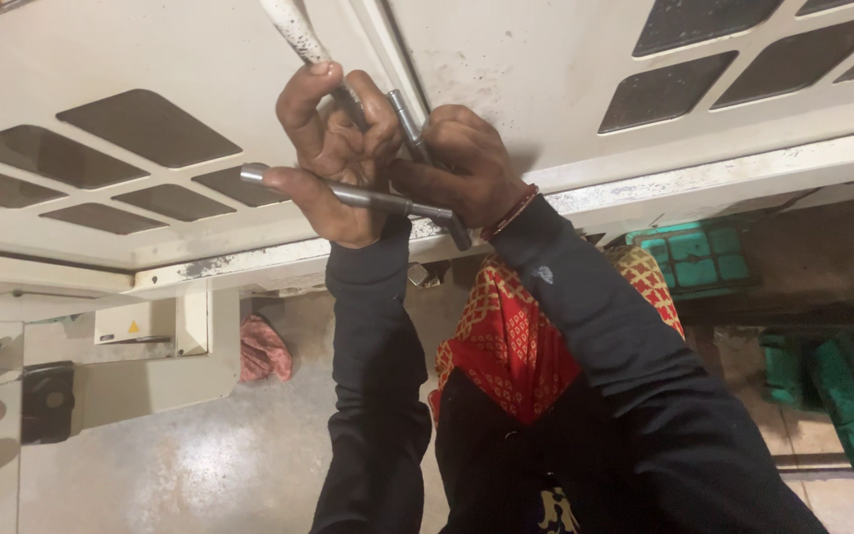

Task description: The person sits on the floor and uses a hex key to tighten or loosen bolts on the lower panel of a large industrial machine. They open the panel, adjust internal components, and then close the panel.

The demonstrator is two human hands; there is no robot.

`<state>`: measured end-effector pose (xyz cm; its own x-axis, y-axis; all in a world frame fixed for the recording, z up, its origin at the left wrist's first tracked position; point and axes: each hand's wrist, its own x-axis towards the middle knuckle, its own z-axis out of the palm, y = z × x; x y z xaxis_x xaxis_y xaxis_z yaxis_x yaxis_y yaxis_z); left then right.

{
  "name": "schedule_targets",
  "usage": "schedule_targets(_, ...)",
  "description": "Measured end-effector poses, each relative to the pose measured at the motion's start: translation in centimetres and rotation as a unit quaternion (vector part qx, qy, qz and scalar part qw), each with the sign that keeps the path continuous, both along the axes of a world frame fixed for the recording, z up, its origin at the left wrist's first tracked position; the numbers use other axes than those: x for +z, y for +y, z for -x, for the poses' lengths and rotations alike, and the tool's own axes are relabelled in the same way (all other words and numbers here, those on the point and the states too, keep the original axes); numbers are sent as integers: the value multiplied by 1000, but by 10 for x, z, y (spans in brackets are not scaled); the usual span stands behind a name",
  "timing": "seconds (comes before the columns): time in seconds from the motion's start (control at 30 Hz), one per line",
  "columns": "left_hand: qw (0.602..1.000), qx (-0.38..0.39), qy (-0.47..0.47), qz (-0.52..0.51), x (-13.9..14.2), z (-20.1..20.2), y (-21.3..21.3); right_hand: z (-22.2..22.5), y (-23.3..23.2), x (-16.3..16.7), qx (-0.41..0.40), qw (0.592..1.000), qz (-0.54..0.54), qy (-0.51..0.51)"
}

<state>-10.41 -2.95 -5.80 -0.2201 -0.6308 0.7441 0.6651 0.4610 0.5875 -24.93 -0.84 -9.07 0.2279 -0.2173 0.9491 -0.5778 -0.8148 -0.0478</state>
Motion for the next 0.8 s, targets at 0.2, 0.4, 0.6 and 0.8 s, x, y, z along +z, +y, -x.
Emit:
schedule_targets(0.2, 1000, 14, -21, -19, 0, -2, 3, 1, -2, 2, 1, 1000, 24, -5)
schedule_targets(0.4, 999, -12, -26, -14, 0, -7, 0, -1, 3, 5, -18, 1000, 5, 5)
schedule_targets(0.6, 998, -21, -52, -25, 0, -12, 0, -1, 4, 8, -21, 1000, 12, 9)
schedule_targets(0.8, 998, -21, -60, -19, 0, -14, -1, -1, 5, 11, -17, 1000, 1, 11)
